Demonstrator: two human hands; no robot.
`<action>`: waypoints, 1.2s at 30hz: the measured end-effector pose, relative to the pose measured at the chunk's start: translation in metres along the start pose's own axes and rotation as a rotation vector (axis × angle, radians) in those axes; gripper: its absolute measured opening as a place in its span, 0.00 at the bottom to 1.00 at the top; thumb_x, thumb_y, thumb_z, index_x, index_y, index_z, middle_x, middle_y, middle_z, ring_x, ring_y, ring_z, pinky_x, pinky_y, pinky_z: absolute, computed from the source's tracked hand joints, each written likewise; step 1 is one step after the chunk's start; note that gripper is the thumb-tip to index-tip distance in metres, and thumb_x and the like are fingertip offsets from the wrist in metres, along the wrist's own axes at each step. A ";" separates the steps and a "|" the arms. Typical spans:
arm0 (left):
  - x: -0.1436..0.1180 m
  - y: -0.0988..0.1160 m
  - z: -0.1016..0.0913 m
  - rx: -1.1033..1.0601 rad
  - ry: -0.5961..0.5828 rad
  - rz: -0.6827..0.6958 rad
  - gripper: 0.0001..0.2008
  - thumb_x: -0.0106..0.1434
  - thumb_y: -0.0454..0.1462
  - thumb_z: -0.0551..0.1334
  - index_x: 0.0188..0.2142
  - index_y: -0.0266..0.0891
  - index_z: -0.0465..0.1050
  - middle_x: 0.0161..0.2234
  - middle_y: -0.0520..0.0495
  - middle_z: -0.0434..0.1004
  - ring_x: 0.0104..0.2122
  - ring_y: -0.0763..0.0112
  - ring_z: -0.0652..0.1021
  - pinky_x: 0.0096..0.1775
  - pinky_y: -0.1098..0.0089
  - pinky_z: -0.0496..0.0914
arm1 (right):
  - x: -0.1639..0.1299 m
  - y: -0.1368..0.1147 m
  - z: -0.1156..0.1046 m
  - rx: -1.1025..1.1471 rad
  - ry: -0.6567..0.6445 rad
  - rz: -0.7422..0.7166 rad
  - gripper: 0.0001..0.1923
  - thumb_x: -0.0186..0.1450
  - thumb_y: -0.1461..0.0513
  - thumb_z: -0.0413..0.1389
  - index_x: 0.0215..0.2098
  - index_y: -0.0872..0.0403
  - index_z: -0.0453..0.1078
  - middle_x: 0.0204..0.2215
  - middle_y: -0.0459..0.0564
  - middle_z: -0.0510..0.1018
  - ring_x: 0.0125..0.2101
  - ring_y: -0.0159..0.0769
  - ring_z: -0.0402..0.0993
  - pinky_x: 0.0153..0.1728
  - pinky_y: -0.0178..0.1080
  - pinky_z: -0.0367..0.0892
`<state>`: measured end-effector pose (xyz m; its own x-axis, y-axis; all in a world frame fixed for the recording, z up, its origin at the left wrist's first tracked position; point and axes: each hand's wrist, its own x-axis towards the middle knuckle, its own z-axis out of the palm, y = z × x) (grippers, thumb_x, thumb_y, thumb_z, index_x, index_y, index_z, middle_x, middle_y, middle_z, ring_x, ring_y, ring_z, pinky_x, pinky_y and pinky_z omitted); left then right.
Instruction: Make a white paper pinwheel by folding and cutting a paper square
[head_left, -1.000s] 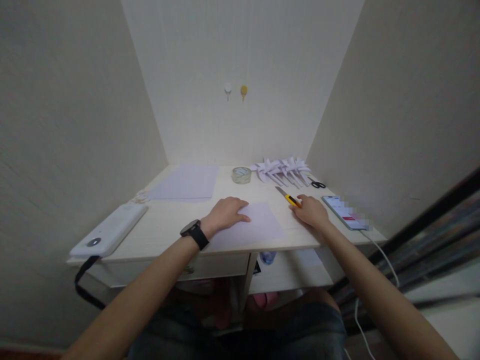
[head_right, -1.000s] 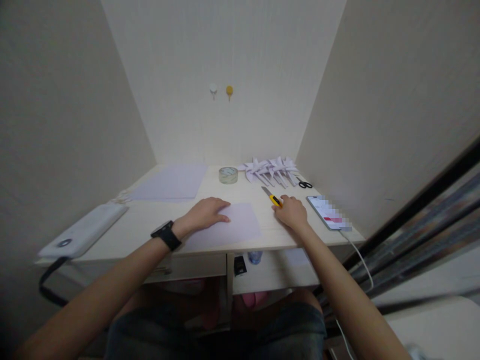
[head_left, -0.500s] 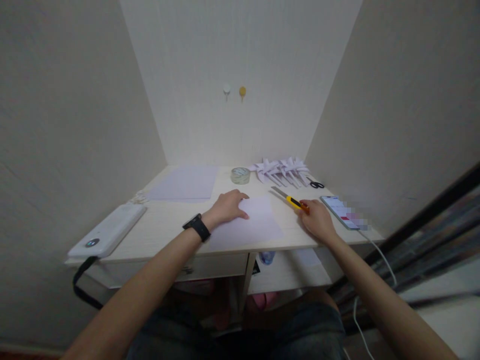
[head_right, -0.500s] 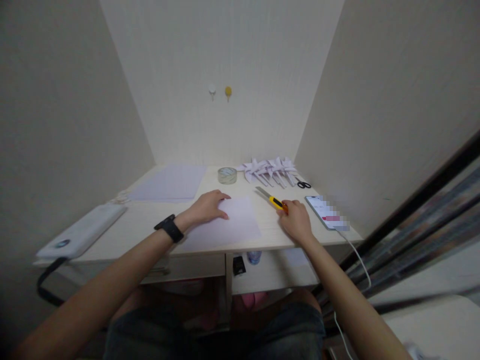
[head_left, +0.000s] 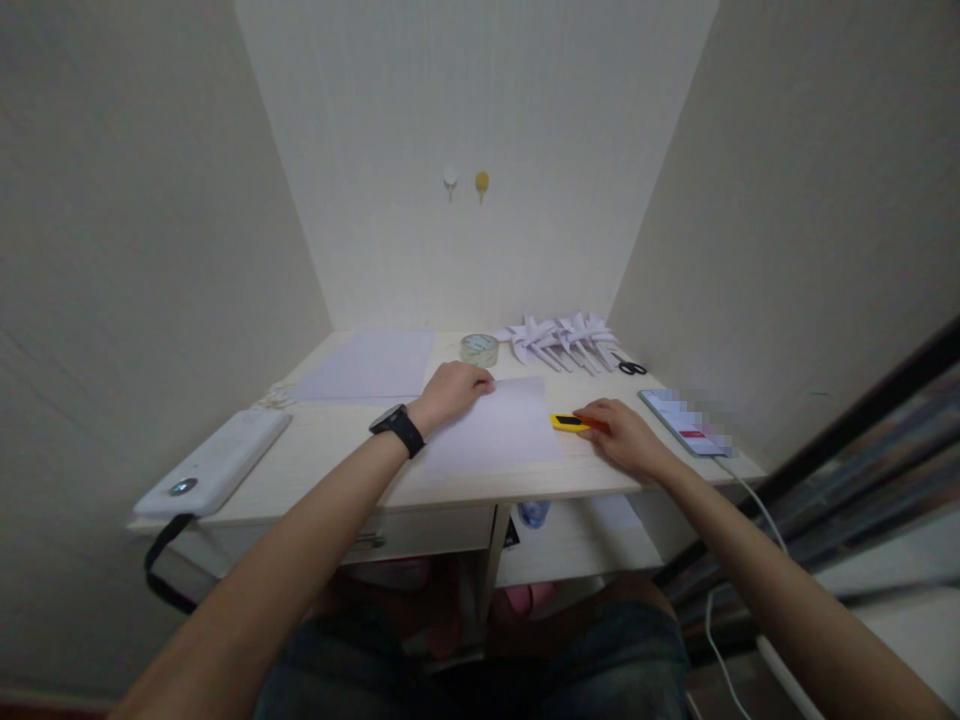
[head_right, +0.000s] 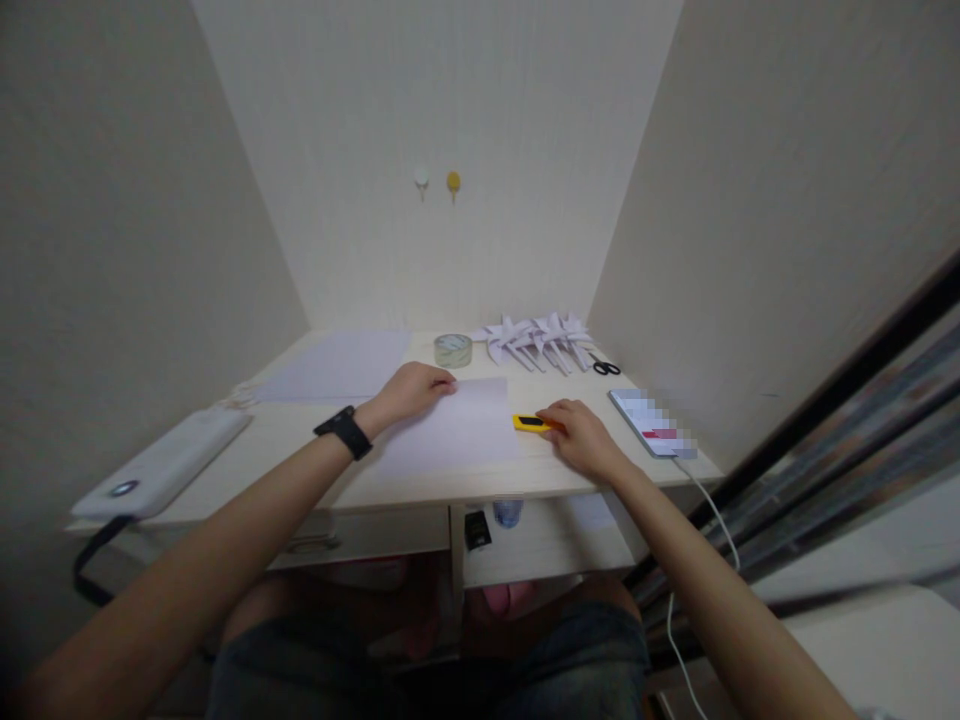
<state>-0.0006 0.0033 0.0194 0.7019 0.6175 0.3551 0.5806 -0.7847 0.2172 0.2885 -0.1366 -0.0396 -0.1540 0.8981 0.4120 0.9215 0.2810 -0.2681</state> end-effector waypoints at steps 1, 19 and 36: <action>0.002 -0.002 0.001 0.024 0.000 -0.012 0.13 0.67 0.39 0.59 0.40 0.38 0.82 0.39 0.41 0.83 0.38 0.61 0.79 0.39 0.66 0.65 | 0.001 0.001 0.000 0.002 -0.007 -0.008 0.16 0.63 0.67 0.54 0.47 0.55 0.77 0.43 0.56 0.80 0.44 0.45 0.73 0.50 0.45 0.66; 0.001 -0.028 0.026 0.041 0.029 -0.177 0.13 0.67 0.41 0.59 0.42 0.40 0.81 0.41 0.40 0.83 0.42 0.58 0.79 0.43 0.63 0.68 | -0.002 0.007 -0.010 0.088 -0.160 -0.069 0.19 0.61 0.68 0.55 0.48 0.50 0.78 0.45 0.53 0.81 0.45 0.44 0.75 0.52 0.47 0.68; -0.048 0.061 0.047 0.104 -0.218 -0.045 0.30 0.71 0.54 0.40 0.68 0.52 0.55 0.70 0.44 0.48 0.68 0.41 0.51 0.61 0.36 0.46 | 0.005 -0.014 -0.005 0.068 -0.145 -0.084 0.16 0.61 0.59 0.60 0.48 0.51 0.79 0.43 0.54 0.82 0.43 0.44 0.76 0.48 0.44 0.69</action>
<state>0.0205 -0.0714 -0.0275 0.7401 0.6578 0.1397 0.6449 -0.7531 0.1298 0.2769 -0.1376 -0.0289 -0.2834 0.9085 0.3072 0.8778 0.3748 -0.2984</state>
